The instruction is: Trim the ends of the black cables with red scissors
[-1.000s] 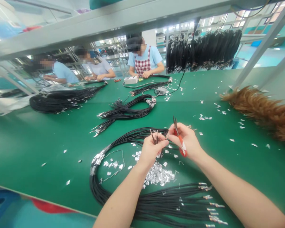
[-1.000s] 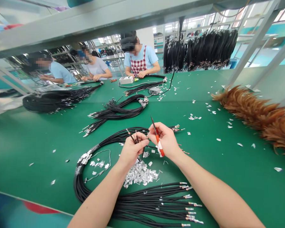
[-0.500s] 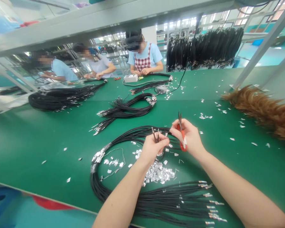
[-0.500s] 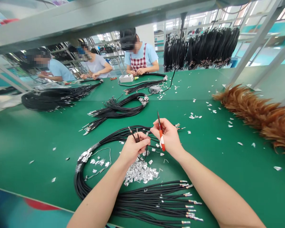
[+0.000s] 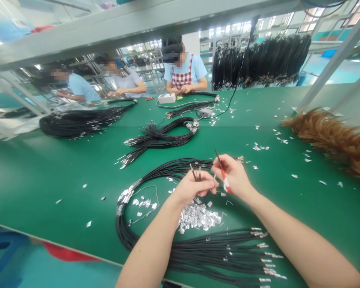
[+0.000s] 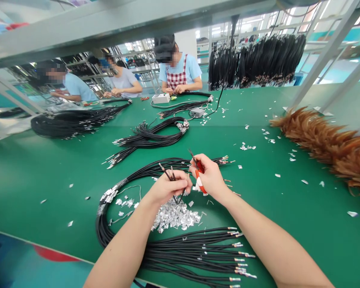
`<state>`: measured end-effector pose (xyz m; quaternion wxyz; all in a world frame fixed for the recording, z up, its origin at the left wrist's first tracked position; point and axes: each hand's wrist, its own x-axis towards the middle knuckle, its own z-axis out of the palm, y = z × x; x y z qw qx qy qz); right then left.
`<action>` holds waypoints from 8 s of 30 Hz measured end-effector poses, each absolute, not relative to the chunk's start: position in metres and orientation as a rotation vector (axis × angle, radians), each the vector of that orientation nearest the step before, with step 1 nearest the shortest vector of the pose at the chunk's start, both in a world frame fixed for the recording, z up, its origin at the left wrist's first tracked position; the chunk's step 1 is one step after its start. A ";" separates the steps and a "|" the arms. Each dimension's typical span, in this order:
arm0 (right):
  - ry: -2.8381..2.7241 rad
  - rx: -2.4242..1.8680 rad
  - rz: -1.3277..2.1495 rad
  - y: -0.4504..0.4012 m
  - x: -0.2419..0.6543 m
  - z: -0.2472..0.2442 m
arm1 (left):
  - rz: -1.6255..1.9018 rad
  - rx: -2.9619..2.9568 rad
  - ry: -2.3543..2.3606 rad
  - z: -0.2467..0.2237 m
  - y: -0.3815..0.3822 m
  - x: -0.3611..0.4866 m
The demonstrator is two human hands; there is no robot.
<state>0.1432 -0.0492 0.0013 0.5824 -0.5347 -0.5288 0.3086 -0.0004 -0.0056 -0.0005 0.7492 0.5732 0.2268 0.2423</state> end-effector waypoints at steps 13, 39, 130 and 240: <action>-1.146 -1.104 1.006 -0.055 0.121 -0.001 | 1.023 1.050 0.641 -0.004 -0.006 0.006; -1.033 -0.985 1.208 -0.056 0.129 -0.001 | 0.703 0.998 0.302 -0.007 0.006 -0.001; -1.102 -1.116 0.788 -0.060 0.143 0.010 | 0.821 1.220 0.612 -0.011 -0.021 0.016; -1.481 -1.368 1.265 -0.075 0.142 0.027 | 0.986 1.030 0.521 0.012 -0.011 -0.002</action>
